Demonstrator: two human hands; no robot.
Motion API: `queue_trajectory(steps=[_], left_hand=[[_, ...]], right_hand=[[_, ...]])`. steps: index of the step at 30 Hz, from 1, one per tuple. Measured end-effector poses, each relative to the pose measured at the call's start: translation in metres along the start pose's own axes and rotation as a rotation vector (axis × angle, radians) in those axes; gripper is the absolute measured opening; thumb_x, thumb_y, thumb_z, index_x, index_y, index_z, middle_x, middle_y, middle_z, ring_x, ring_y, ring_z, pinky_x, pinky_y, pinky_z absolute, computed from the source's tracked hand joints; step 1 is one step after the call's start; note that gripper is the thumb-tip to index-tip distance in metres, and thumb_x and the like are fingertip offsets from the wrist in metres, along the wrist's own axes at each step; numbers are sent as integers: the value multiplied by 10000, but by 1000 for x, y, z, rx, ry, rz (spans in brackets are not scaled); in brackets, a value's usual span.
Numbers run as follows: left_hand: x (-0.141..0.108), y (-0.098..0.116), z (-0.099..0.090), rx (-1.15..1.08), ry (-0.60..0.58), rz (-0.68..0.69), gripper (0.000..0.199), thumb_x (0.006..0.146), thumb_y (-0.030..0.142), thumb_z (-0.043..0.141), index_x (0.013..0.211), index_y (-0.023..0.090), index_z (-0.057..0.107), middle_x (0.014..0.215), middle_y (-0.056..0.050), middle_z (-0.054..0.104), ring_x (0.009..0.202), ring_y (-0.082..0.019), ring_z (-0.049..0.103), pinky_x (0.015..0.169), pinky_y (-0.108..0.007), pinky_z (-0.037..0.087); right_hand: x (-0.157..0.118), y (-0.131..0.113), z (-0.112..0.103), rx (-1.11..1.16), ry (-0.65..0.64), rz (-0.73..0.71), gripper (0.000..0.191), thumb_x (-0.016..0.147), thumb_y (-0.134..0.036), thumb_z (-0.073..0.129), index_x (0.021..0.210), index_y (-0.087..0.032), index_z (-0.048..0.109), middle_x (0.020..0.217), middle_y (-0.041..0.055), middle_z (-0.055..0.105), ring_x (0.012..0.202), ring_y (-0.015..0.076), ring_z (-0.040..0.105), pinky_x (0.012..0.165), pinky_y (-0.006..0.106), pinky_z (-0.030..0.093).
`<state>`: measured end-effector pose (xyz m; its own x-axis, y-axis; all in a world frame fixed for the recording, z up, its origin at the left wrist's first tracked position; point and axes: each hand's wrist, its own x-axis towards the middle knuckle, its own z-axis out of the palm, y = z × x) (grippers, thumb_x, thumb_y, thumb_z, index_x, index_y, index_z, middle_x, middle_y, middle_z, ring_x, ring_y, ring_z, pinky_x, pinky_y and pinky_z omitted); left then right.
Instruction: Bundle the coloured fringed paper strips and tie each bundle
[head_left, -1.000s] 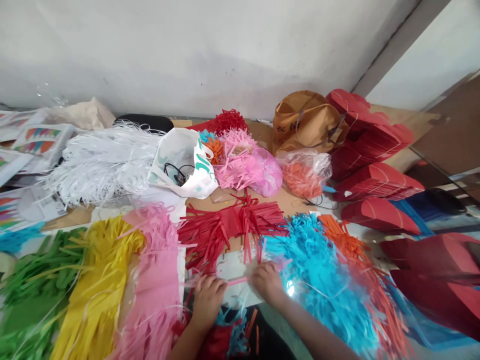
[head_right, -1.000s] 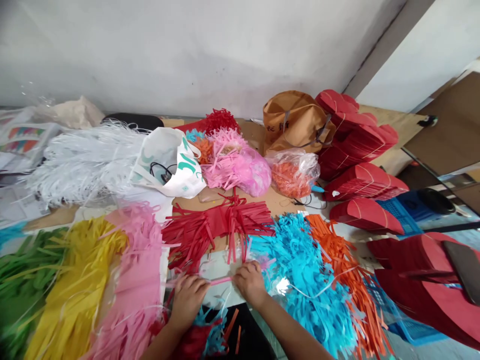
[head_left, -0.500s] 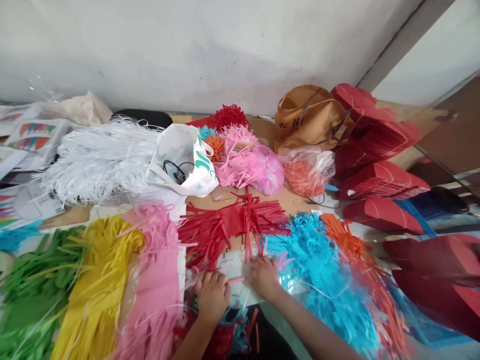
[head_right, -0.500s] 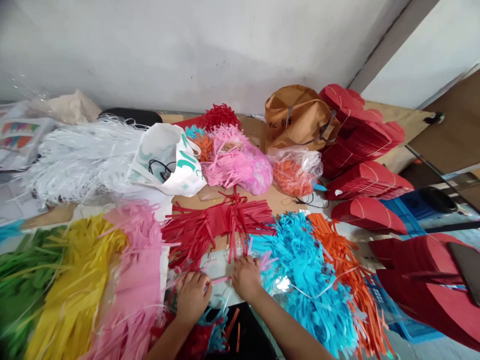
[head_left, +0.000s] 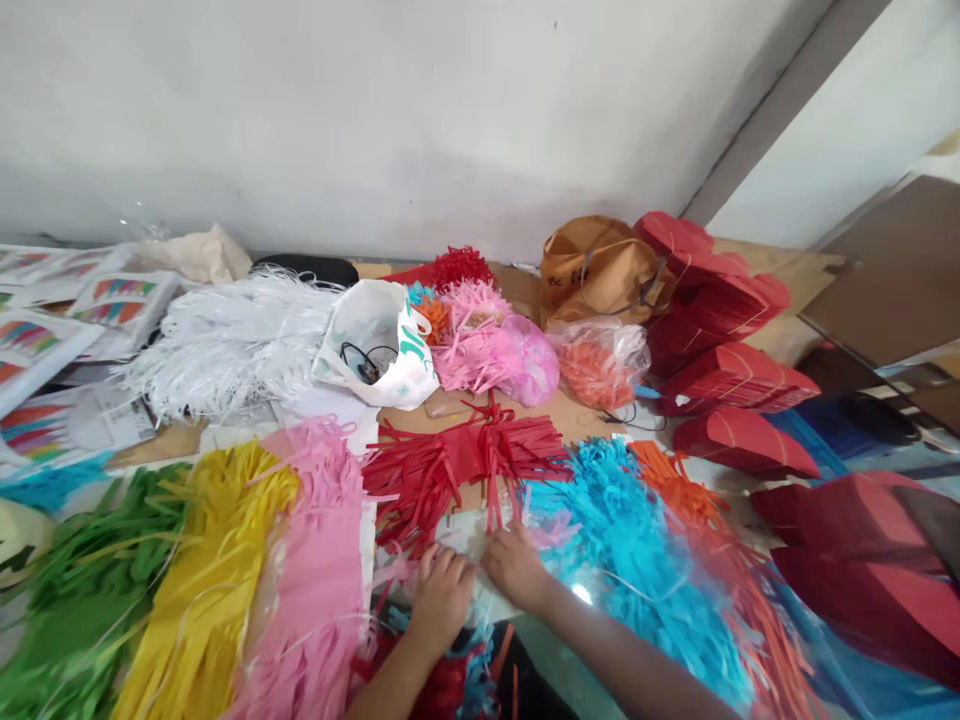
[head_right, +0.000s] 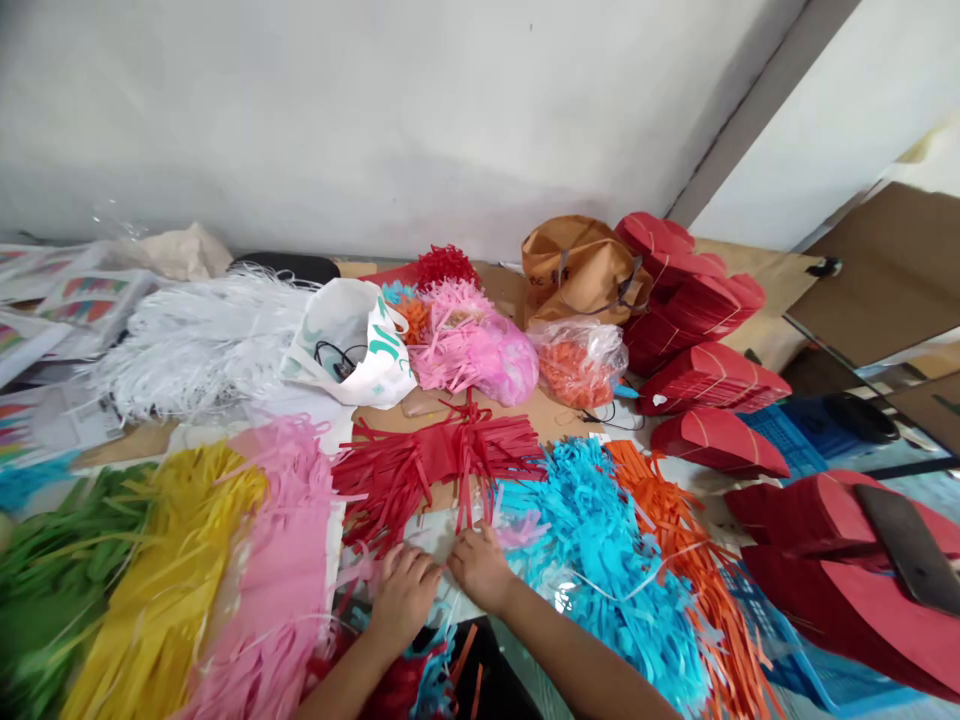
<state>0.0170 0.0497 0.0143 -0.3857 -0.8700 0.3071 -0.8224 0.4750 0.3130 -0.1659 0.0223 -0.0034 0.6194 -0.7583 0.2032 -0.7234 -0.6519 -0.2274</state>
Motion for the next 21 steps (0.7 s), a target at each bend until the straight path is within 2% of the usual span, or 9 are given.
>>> queue_trajectory(steps=[3,6,8,10,12,13,16,19,21], left_hand=[[9,-3,-19,-12,92,28,180,863,114,598,826,264,691,786,41,724,889,-188,639,1039,-428,295],[14,-2,-63,-60,179,92,213,917,160,549,860,308,691,813,68,741,899,-165,656,1075,-433,264],[14,4,-100,-114,243,184,248,957,188,497,923,325,702,833,60,754,895,-156,667,1099,-429,247],[15,15,-132,-113,297,240,306,994,212,428,963,332,708,795,57,756,864,-154,679,1133,-440,201],[14,27,-154,-112,364,231,317,1006,241,415,927,331,708,750,73,749,820,-140,686,1155,-431,175],[13,31,-161,-123,389,209,309,1004,245,427,893,325,704,730,81,742,796,-132,687,1158,-422,178],[2,38,-164,-181,391,83,252,971,241,491,814,297,680,710,76,729,718,-127,680,1104,-394,307],[-20,32,-149,-230,308,-2,196,946,275,519,881,307,702,792,32,755,731,-156,699,896,-342,515],[-37,28,-136,-299,256,-59,216,950,338,511,949,317,726,857,-1,767,782,-171,717,763,-290,583]], right_hand=[[11,-14,-34,-20,18,25,159,861,-172,630,703,-182,646,708,22,653,772,190,550,874,409,366],[16,-38,-87,95,58,150,105,887,-274,613,877,-219,702,855,32,696,843,207,576,812,367,382],[20,-54,-120,503,6,338,197,923,-343,562,933,-238,729,880,23,696,821,183,583,770,321,395],[24,-66,-144,1014,-156,512,293,871,-448,609,805,-196,742,707,2,644,643,132,526,647,267,377],[29,-75,-157,1380,-254,632,359,733,-513,730,672,-159,718,568,-28,563,527,85,428,566,235,323],[30,-79,-159,1490,-253,676,371,664,-514,784,644,-151,709,533,-39,540,506,70,402,552,226,306],[28,-95,-154,1650,-177,726,391,570,-483,858,624,-136,686,481,-53,508,460,48,380,502,201,273],[19,-115,-141,1705,-15,830,454,599,-550,834,646,-143,640,437,-57,491,387,44,355,425,190,244],[14,-128,-132,1661,70,867,503,640,-622,788,663,-155,602,429,-52,501,358,46,361,397,184,253]])
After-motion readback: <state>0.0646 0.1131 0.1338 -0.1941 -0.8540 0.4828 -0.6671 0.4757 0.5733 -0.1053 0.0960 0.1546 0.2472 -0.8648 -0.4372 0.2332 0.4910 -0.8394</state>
